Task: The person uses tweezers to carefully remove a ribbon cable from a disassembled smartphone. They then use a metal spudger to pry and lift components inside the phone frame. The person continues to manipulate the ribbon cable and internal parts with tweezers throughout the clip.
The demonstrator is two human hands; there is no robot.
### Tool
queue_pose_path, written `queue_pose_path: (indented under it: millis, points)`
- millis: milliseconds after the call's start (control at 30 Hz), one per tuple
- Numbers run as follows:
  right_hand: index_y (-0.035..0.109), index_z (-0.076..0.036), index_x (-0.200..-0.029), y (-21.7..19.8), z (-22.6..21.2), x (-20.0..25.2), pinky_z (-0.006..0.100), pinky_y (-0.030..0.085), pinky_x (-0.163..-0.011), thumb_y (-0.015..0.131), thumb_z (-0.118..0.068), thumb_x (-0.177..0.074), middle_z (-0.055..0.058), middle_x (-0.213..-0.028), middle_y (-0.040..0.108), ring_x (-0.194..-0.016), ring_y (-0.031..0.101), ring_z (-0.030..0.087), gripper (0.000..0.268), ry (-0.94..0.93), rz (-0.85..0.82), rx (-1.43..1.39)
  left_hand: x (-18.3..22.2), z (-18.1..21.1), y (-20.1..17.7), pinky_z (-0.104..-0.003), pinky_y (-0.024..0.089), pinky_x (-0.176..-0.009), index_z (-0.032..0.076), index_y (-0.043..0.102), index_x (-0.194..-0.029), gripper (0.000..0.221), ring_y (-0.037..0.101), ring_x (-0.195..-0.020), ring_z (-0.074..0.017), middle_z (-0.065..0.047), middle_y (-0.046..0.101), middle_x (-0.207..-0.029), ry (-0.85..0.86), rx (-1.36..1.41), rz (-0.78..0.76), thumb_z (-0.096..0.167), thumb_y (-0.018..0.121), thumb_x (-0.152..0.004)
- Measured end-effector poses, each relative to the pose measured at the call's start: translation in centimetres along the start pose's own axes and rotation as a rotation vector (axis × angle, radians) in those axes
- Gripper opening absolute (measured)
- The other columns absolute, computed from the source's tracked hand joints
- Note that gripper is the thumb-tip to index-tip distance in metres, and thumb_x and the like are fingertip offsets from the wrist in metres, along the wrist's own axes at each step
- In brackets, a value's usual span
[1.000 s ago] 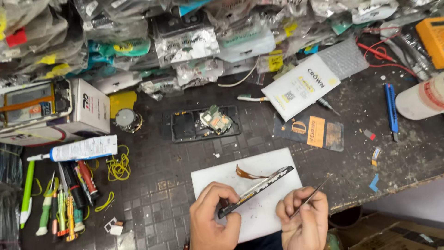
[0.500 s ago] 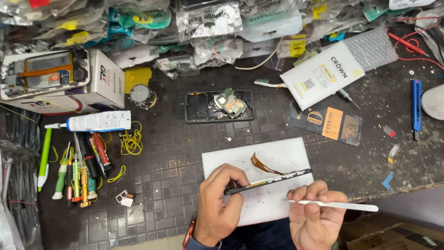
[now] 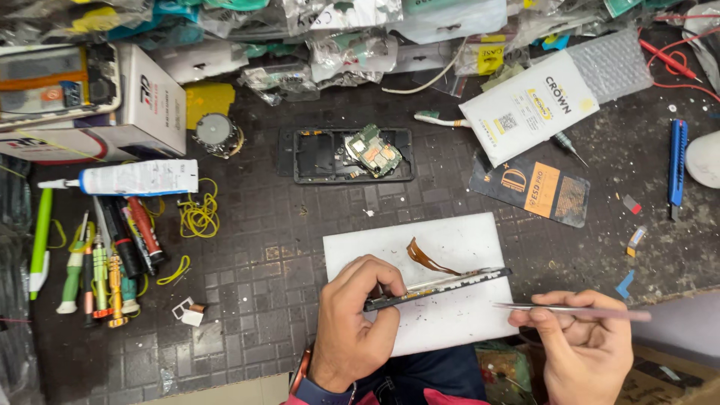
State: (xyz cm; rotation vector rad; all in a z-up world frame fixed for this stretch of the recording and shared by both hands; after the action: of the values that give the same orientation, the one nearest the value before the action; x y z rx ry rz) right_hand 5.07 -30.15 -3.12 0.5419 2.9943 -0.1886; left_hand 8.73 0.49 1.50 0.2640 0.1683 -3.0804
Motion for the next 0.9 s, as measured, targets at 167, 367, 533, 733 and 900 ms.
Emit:
queue_pose_path:
  millis: [167,367,533,733,900]
  points:
    - [0.048,0.008,-0.109,-1.1,1.8,0.1,0.044,0.062,-0.099,0.06,0.015,-0.093,0.026,-0.117,0.063,-0.105,0.073,0.034,0.021,0.038,-0.056,-0.025,-0.1,0.5,-0.3,-0.032,0.053,-0.071,0.002,0.06,-0.088,0.019,0.064,-0.076,-0.0238,-0.01,0.064,-0.084,0.039,0.017,0.007,-0.002,0.055,-0.07]
    - [0.051,0.012,-0.112,-4.5,2.6,0.8,0.046,0.062,-0.08,0.058,0.011,-0.106,0.028,-0.092,0.063,-0.083,0.072,0.033,0.009,0.025,0.017,0.22,0.0,0.0,-0.2,-0.032,0.052,-0.069,0.001,0.06,-0.086,0.018,0.063,-0.074,-0.0255,-0.011,0.064,-0.082,0.008,-0.005,0.001,-0.002,0.055,-0.069]
    - [0.045,0.005,-0.122,-6.4,2.7,-0.6,0.05,0.062,-0.086,0.052,0.005,-0.114,0.025,-0.104,0.061,-0.091,0.07,0.03,0.01,0.058,0.074,-0.073,-0.3,0.6,-0.3,-0.032,0.052,-0.071,0.002,0.059,-0.087,0.018,0.064,-0.076,-0.0254,-0.01,0.064,-0.082,0.027,-0.003,0.011,-0.002,0.055,-0.07]
    - [0.044,-0.003,-0.144,-9.7,4.7,-1.0,0.044,0.056,-0.1,0.052,0.001,-0.105,0.019,-0.133,0.058,-0.12,0.065,0.028,0.04,0.088,-0.042,-0.307,0.2,0.5,-0.4,-0.033,0.054,-0.072,0.002,0.059,-0.088,0.017,0.064,-0.077,-0.0264,-0.011,0.063,-0.083,0.031,0.01,0.023,-0.001,0.056,-0.072]
    - [0.046,-0.007,-0.136,-12.6,7.4,-2.8,0.033,0.055,-0.074,0.051,-0.005,-0.12,0.014,-0.122,0.059,-0.102,0.066,0.025,0.018,0.184,-0.064,-0.494,-0.1,1.0,-0.5,-0.034,0.053,-0.073,0.003,0.058,-0.088,0.017,0.064,-0.079,-0.0274,-0.01,0.063,-0.083,0.062,-0.028,0.02,-0.001,0.057,-0.071]
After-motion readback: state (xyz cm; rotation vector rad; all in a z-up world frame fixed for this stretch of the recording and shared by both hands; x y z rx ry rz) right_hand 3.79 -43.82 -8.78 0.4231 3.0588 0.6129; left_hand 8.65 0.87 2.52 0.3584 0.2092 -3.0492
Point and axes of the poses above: each hand's wrist, its own x-axis away from the middle knuckle, its own y-axis out of the palm, z = x × y, the point moved 8 cm from there along -x, towards the middle knuckle
